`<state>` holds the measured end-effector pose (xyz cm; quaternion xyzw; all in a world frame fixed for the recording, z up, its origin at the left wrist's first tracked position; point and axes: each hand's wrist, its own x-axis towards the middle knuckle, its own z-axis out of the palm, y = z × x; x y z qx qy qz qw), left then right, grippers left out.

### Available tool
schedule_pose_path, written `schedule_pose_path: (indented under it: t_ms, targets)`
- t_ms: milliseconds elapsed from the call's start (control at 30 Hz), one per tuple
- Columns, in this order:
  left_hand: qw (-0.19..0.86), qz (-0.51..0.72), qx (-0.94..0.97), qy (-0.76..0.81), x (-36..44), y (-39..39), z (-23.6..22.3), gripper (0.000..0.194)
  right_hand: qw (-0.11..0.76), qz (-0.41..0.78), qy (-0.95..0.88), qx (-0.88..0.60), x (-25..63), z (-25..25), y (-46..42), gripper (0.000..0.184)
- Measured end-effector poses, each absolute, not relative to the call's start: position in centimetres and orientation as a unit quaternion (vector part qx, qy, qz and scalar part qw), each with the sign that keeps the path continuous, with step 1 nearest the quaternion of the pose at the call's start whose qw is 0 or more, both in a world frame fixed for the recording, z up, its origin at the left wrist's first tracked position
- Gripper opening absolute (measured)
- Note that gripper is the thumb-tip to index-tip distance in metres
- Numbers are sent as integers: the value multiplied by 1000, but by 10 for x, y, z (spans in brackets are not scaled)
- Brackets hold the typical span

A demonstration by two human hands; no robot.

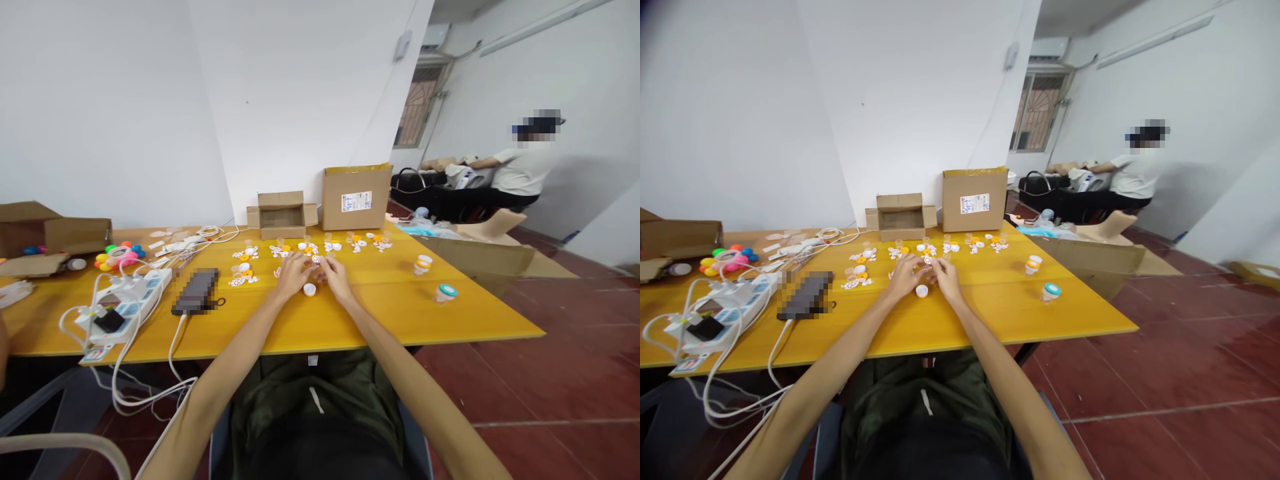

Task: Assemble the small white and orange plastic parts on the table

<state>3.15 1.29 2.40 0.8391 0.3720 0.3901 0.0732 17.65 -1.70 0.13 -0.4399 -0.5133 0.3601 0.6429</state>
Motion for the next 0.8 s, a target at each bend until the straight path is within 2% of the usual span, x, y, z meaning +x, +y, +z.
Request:
schedule_pose_path:
  t_ms: [100,233,333,500,633,800]
  targets:
    - [66,383,842,373,32,12,24,9,624,360,-536,-440,176,2,-18,56]
    - [80,383,842,372,32,11,25,5,620,330,-542,-461,178,2,-17,59]
    - [100,397,838,362,32,11,26,16,603,294,-563,-483,180,0,-16,58]
    - [120,401,844,334,31,13,26,11,594,240,-575,-510,183,-1,-16,51]
    - [117,407,841,337,30,16,25,11,591,182,-566,-545,195,-4,-15,41]
    - [104,397,848,336,29,16,23,11,507,79,-563,-648,211,-10,-14,13]
